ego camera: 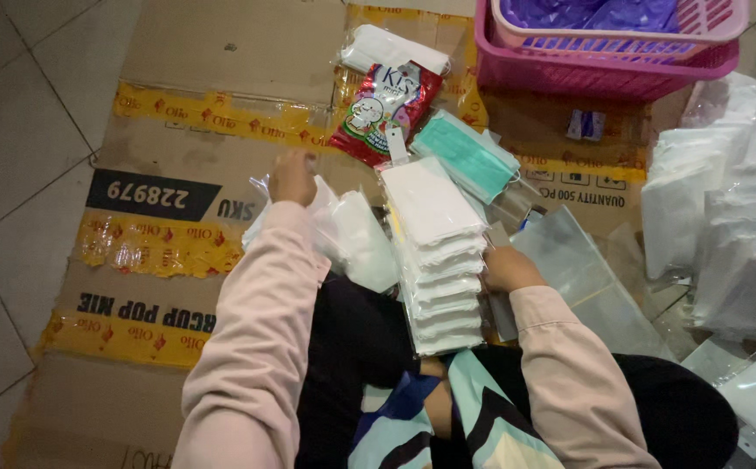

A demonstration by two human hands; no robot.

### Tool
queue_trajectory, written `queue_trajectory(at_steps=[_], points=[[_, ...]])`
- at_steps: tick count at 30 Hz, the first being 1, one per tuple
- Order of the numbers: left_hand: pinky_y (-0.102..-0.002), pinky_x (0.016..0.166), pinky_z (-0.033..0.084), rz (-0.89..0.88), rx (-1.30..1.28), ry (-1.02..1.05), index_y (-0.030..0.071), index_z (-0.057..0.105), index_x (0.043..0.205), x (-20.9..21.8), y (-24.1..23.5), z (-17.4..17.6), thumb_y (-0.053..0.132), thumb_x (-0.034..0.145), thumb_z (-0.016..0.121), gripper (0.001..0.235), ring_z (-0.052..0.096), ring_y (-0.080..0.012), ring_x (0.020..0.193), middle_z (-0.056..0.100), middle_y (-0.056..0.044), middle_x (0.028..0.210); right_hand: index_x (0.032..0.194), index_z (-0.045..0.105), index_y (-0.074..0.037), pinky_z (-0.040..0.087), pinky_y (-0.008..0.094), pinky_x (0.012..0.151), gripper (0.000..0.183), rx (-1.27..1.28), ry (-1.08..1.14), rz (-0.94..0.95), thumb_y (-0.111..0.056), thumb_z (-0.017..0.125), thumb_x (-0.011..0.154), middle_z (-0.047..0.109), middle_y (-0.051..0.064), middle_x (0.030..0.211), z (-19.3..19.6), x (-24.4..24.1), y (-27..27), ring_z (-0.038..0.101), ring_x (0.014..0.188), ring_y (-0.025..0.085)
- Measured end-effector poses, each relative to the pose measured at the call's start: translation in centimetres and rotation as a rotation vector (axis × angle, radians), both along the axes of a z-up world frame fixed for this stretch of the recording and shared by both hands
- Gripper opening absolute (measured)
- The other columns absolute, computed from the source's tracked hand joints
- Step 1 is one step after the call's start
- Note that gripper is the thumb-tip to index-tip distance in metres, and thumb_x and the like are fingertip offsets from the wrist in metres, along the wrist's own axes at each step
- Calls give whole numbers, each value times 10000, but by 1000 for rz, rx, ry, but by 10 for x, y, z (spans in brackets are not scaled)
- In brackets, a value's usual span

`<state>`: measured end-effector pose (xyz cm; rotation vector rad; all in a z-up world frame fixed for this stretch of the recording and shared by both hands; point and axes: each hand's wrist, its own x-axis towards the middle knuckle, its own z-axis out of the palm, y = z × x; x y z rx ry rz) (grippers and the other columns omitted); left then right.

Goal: The person sits on the floor and packs white face masks into clear plastic bags. They insert a white cardboard header card into each bag, fold the top, and seal it using a handheld heat sealer. The sealed packages are stacked on the floor.

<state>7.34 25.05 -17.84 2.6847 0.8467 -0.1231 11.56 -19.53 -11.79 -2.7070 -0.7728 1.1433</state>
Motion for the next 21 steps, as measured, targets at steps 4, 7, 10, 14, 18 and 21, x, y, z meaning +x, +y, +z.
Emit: queue_trajectory(at_steps=[4, 7, 10, 14, 18, 21], points=[[-450, 989, 534, -40, -203, 118, 197, 756, 1148, -26, -44, 60, 477, 814, 791, 437, 675, -291, 1175, 741, -58, 1138, 970, 780, 51, 601, 502, 805, 365, -17, 27, -51, -252, 668, 802, 754, 265, 883, 4, 1, 2, 735, 945, 448], [-453, 1005, 538, -162, -247, 235, 167, 744, 1135, -25, -59, 67, 531, 689, 845, 585, 691, -287, 1172, 768, -45, 1108, 947, 795, 36, 602, 495, 789, 326, -16, 55, -101, -229, 688, 789, 757, 253, 851, 17, 1, -1, 737, 923, 445], [-429, 980, 553, -191, -214, 253, 197, 775, 1086, -20, -42, 20, 446, 617, 882, 541, 709, -288, 1134, 778, -29, 1060, 958, 807, 28, 594, 475, 818, 318, -38, 92, -179, -229, 695, 808, 776, 206, 820, 29, 1, -6, 759, 909, 390], [-482, 959, 550, -245, -267, 212, 170, 797, 982, -30, -51, 61, 464, 645, 841, 449, 709, -357, 1100, 783, -91, 1006, 1011, 788, 45, 590, 470, 820, 348, -22, 149, -244, -235, 673, 841, 787, 216, 838, 94, -11, -3, 755, 946, 399], [-466, 982, 529, -197, -341, 81, 133, 748, 1198, -50, -59, 108, 336, 701, 870, 551, 690, -334, 1160, 762, -116, 1136, 1001, 826, -8, 597, 384, 746, 284, -28, 149, -226, -196, 655, 875, 792, 170, 806, 105, -5, -14, 765, 726, 310], [-485, 997, 519, -100, -322, -53, 136, 719, 1247, -66, -58, 168, 312, 747, 861, 549, 662, -340, 1201, 742, -118, 1191, 966, 818, -44, 595, 370, 723, 251, -35, 155, -232, -204, 662, 852, 792, 136, 763, 102, 0, -23, 763, 681, 274]])
